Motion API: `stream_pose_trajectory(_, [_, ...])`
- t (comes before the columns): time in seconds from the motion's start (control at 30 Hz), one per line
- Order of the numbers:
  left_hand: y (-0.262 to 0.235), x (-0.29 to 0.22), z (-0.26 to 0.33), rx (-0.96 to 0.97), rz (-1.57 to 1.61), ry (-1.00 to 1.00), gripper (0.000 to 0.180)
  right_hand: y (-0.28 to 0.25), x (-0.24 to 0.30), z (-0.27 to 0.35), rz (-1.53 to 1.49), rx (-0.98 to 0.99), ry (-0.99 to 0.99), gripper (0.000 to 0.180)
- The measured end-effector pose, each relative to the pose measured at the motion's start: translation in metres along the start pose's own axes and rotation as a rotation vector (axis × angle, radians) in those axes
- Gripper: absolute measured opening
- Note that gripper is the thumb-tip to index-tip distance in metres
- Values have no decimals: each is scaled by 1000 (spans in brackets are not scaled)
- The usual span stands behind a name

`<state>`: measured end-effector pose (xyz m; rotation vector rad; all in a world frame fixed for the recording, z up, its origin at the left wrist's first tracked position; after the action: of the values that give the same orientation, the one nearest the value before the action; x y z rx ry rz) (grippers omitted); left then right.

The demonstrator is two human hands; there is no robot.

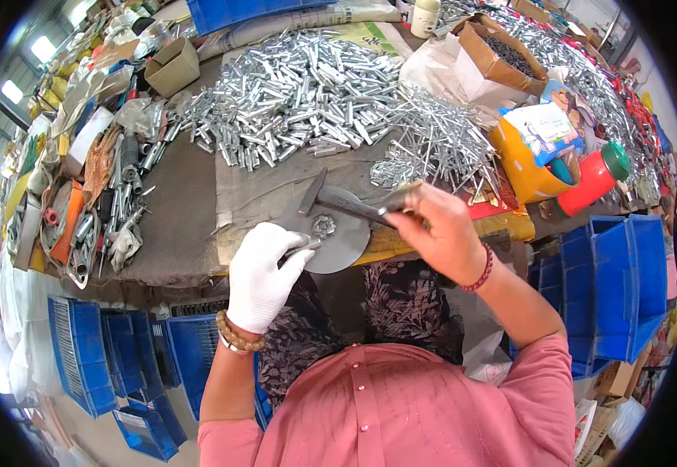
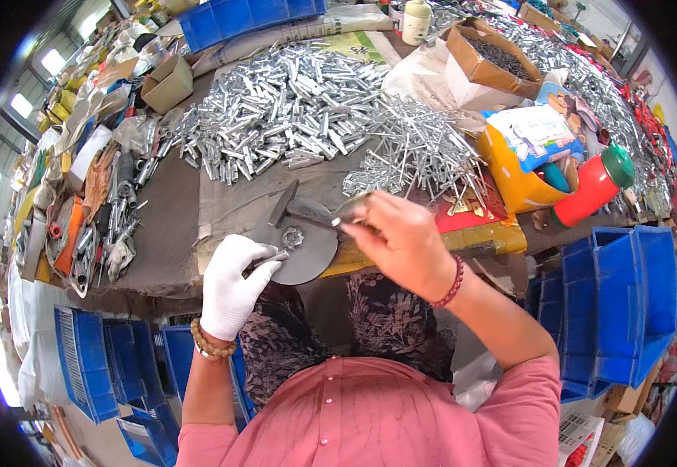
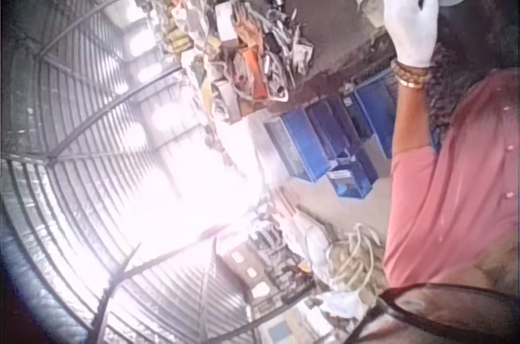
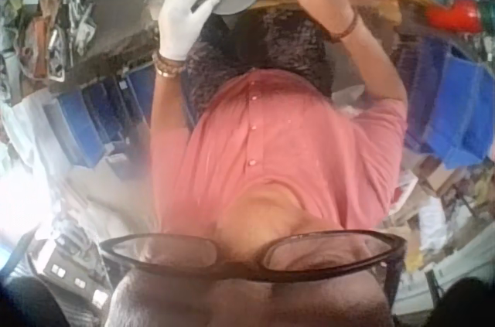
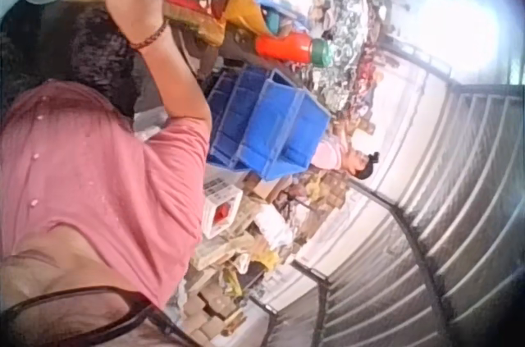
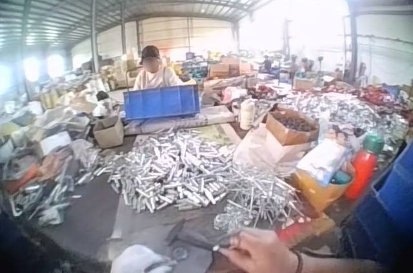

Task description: The recorder is assembling small metal tubes and rods onto a circular metal base using a hammer and a metal jig.

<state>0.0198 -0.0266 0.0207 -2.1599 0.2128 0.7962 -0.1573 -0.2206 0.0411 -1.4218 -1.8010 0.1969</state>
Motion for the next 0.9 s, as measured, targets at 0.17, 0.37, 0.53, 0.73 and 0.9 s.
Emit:
stream_pose_trajectory(0.17, [0, 3, 4, 15, -1, -1, 17, 34, 30, 3, 16, 98, -105, 10])
stream_pose_trajectory(0.37, [0, 4, 7, 0, 33, -27, 16, 54, 26, 4, 71, 212, -78, 13])
stream_pose_trajectory(0.53, [1, 5, 8, -1, 12, -18, 14, 57, 26, 0, 68, 220, -100, 5])
stream_pose_trajectory(0.73, [1, 4, 11, -17, -5, -3, 15, 59, 29, -3, 82, 238, -157, 3])
stream_pose_trajectory(0.9, [2, 3, 10, -16, 13, -14, 15, 63, 26, -2, 71, 240, -155, 2])
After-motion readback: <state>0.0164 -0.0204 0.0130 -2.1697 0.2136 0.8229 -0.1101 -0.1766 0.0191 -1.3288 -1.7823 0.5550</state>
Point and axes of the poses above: each hand's wrist, its own z-axis away from the middle knuckle, its own y-axis out of the palm, x = y × z, the point moved 4 cm from there along -z, towards the middle knuckle, and after that the axes turned 7 degrees about -x, right-handed, at the moved point
